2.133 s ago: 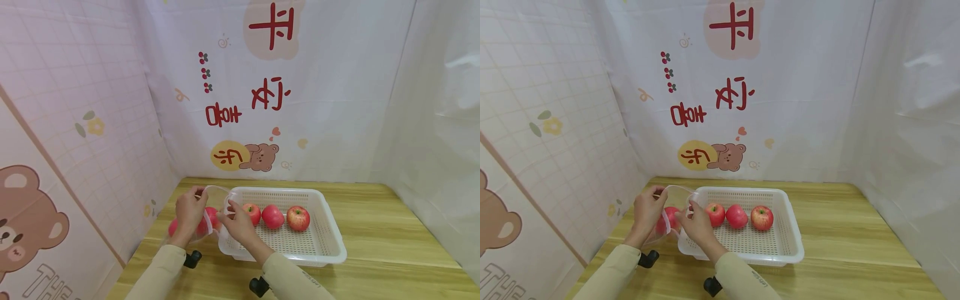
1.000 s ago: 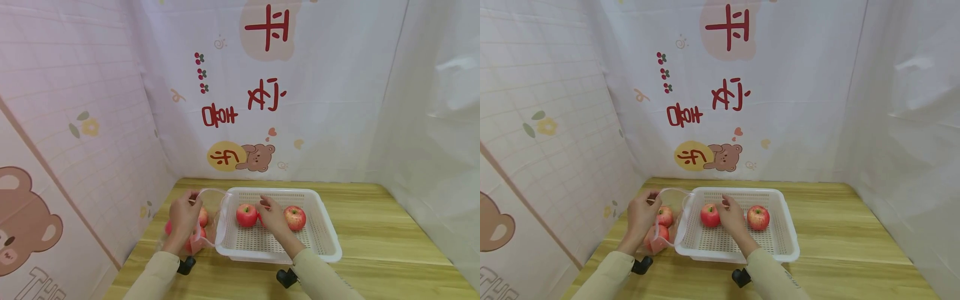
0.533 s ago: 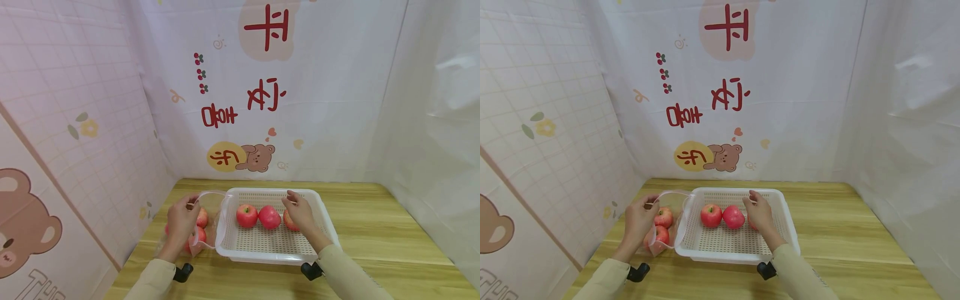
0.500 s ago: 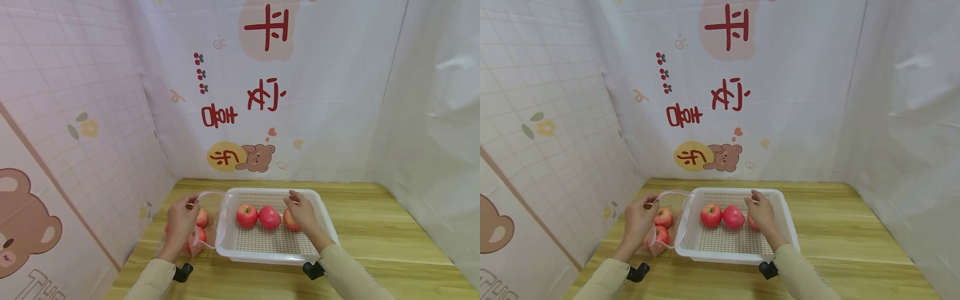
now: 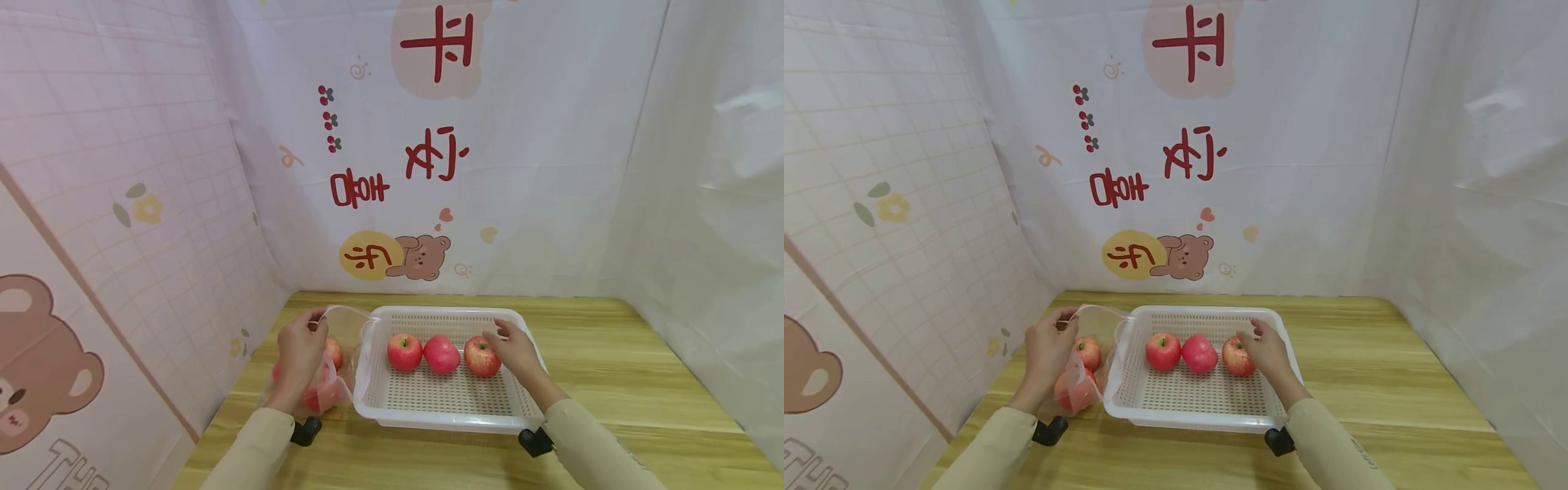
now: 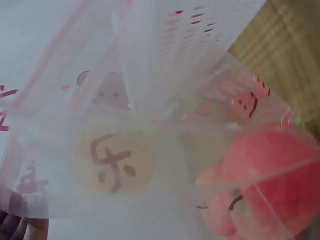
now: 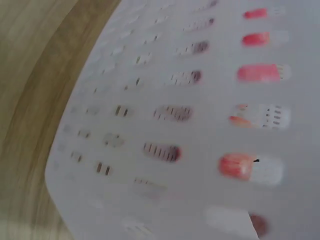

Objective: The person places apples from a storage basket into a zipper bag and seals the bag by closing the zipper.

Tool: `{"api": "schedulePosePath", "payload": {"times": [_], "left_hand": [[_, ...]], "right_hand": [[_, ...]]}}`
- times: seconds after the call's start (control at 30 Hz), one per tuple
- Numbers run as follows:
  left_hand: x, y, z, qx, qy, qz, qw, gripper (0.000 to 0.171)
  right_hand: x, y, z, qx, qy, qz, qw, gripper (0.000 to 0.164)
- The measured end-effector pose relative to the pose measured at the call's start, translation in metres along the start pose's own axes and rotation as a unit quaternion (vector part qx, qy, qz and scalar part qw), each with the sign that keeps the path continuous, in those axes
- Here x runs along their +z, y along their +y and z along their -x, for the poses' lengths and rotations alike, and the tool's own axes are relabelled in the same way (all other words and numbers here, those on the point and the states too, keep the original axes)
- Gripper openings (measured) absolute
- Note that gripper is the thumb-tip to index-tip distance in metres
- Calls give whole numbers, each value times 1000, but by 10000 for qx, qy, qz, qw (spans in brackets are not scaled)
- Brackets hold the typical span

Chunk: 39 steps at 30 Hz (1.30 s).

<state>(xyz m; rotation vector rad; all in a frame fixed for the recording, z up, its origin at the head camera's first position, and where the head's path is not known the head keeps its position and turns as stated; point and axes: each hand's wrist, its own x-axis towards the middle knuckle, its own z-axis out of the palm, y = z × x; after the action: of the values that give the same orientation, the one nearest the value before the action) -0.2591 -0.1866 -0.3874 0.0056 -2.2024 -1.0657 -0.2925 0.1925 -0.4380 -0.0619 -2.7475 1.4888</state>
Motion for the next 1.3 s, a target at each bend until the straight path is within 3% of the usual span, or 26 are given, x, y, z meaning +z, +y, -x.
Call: {"api": "schedulePosePath", "payload": {"times": [0.2, 0.57, 0.93, 1.3], "left_hand": [[3, 1, -7, 57, 29, 37, 10000, 15], [0, -3, 1, -90, -160, 213, 9996, 17], [1, -6, 2, 4, -72, 191, 9998, 16], [0, -5, 2, -9, -99, 273, 9996, 15]], "right_hand": [[3, 11, -4, 63, -122, 302, 9994, 69], [6, 18, -8, 138, -275, 467, 9984, 75], [10, 24, -12, -79, -426, 634, 9970, 77], [15, 30, -14, -35, -653, 891, 9939, 78]]}}
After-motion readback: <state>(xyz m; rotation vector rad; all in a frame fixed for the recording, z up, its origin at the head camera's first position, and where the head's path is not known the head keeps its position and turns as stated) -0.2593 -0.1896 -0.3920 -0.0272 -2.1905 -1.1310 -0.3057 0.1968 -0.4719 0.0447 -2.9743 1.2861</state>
